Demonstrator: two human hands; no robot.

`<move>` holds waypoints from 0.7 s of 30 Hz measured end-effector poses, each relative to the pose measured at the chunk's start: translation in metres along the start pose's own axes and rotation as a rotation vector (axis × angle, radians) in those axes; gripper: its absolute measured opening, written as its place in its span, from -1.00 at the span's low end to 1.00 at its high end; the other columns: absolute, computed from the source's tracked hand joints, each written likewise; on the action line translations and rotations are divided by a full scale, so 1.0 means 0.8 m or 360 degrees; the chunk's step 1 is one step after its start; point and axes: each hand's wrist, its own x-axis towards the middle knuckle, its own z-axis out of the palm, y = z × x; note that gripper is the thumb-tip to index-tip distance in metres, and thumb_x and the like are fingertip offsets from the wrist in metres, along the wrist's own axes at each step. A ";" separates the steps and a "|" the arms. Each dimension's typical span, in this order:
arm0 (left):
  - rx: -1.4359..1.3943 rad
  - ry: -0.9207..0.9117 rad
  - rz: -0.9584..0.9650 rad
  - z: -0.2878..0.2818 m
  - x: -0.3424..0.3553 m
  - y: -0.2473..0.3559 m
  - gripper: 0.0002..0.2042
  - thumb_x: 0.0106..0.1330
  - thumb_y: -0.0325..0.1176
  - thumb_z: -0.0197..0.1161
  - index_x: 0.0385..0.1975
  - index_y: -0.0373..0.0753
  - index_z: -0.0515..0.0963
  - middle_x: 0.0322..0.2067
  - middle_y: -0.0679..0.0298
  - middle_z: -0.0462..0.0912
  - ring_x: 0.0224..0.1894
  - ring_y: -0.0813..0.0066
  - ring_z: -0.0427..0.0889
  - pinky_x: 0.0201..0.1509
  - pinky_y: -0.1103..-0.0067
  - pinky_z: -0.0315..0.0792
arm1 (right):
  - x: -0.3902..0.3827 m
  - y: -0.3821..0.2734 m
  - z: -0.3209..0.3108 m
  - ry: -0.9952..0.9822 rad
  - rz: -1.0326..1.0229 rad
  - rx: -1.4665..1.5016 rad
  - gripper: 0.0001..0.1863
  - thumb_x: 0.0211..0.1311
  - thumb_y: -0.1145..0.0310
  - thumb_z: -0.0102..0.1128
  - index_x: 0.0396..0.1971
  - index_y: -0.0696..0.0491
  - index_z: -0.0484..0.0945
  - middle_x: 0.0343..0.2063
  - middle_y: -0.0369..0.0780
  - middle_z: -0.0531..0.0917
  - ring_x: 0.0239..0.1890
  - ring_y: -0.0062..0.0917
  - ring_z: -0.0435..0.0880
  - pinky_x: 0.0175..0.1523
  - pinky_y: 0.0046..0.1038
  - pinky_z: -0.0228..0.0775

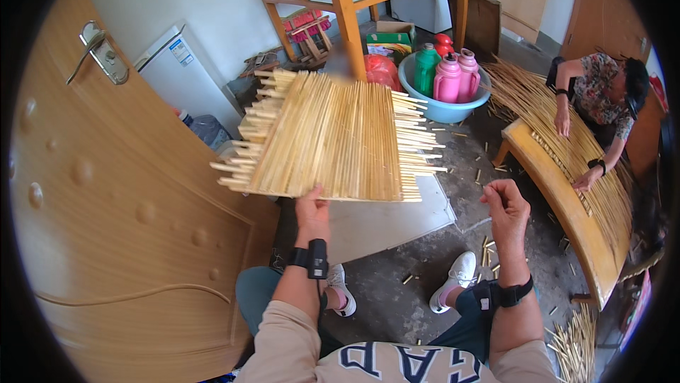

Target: The person sits on the floor and weaves thin bamboo strips into a mat using a white string. They thread the string through the strips, pull it tight, and use red-handled scissors to cut the excess string. The person adjusts the mat's position and continues the weaving process.

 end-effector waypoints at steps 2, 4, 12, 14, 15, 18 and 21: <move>0.0119 -0.0019 0.0083 0.011 -0.003 0.038 -0.75 -0.01 -0.58 0.21 -0.30 -0.21 0.44 -0.47 0.33 0.51 -0.65 0.56 0.40 -0.60 0.64 0.29 | 0.002 -0.001 0.002 0.0009 -0.0050 0.0009 -0.95 0.05 0.55 0.12 -0.52 0.17 0.44 -0.66 -0.35 0.49 -0.55 -0.76 0.48 -0.41 -0.71 0.32; 0.0173 -0.0093 0.0245 0.042 -0.025 0.081 -0.71 0.00 -0.58 0.20 -0.23 -0.24 0.41 -0.41 0.31 0.51 -0.54 0.53 0.45 -0.55 0.64 0.33 | 0.005 0.000 0.004 0.0030 -0.0085 0.0044 -0.94 0.04 0.54 0.13 -0.51 0.16 0.44 -0.67 -0.34 0.50 -0.56 -0.76 0.49 -0.43 -0.70 0.32; 0.0210 -0.0589 0.0928 0.090 -0.062 0.266 -0.61 0.05 -0.59 0.12 -0.06 -0.38 0.30 -0.16 0.12 0.45 -0.14 0.34 0.47 -0.06 0.48 0.40 | 0.006 -0.005 0.018 0.0045 -0.0272 0.0093 -0.94 0.01 0.54 0.15 -0.53 0.16 0.44 -0.70 -0.27 0.51 -0.60 -0.71 0.49 -0.47 -0.67 0.31; 0.0282 -0.0508 0.0992 0.094 -0.072 0.288 -0.63 0.07 -0.58 0.11 -0.07 -0.40 0.31 -0.15 0.11 0.45 -0.13 0.32 0.47 -0.03 0.47 0.39 | 0.003 -0.003 0.017 0.0023 -0.0278 0.0033 -0.93 0.01 0.54 0.15 -0.53 0.17 0.44 -0.71 -0.27 0.51 -0.61 -0.71 0.49 -0.48 -0.67 0.31; 0.0308 -0.0468 0.1025 0.099 -0.082 0.298 -0.64 0.08 -0.57 0.10 -0.07 -0.41 0.31 -0.14 0.11 0.44 -0.12 0.31 0.47 -0.02 0.47 0.38 | 0.003 -0.003 0.014 0.0040 -0.0281 0.0035 -0.93 0.01 0.53 0.15 -0.53 0.17 0.44 -0.71 -0.27 0.51 -0.61 -0.71 0.49 -0.48 -0.67 0.30; 0.0326 -0.0465 0.0982 0.103 -0.089 0.316 -0.66 0.14 -0.51 0.09 -0.06 -0.41 0.30 -0.14 0.11 0.44 -0.12 0.30 0.47 -0.01 0.44 0.37 | 0.003 -0.006 0.007 0.0095 -0.0269 0.0050 -0.93 0.02 0.53 0.14 -0.53 0.16 0.44 -0.72 -0.26 0.51 -0.62 -0.72 0.48 -0.49 -0.67 0.30; 0.0301 -0.0417 0.0804 0.095 -0.075 0.308 -0.66 0.16 -0.46 0.09 -0.06 -0.39 0.30 -0.14 0.12 0.44 -0.12 0.30 0.47 -0.01 0.43 0.37 | 0.003 -0.009 0.003 0.0158 -0.0246 0.0084 -0.93 0.02 0.52 0.14 -0.53 0.16 0.44 -0.72 -0.27 0.50 -0.62 -0.73 0.47 -0.49 -0.68 0.28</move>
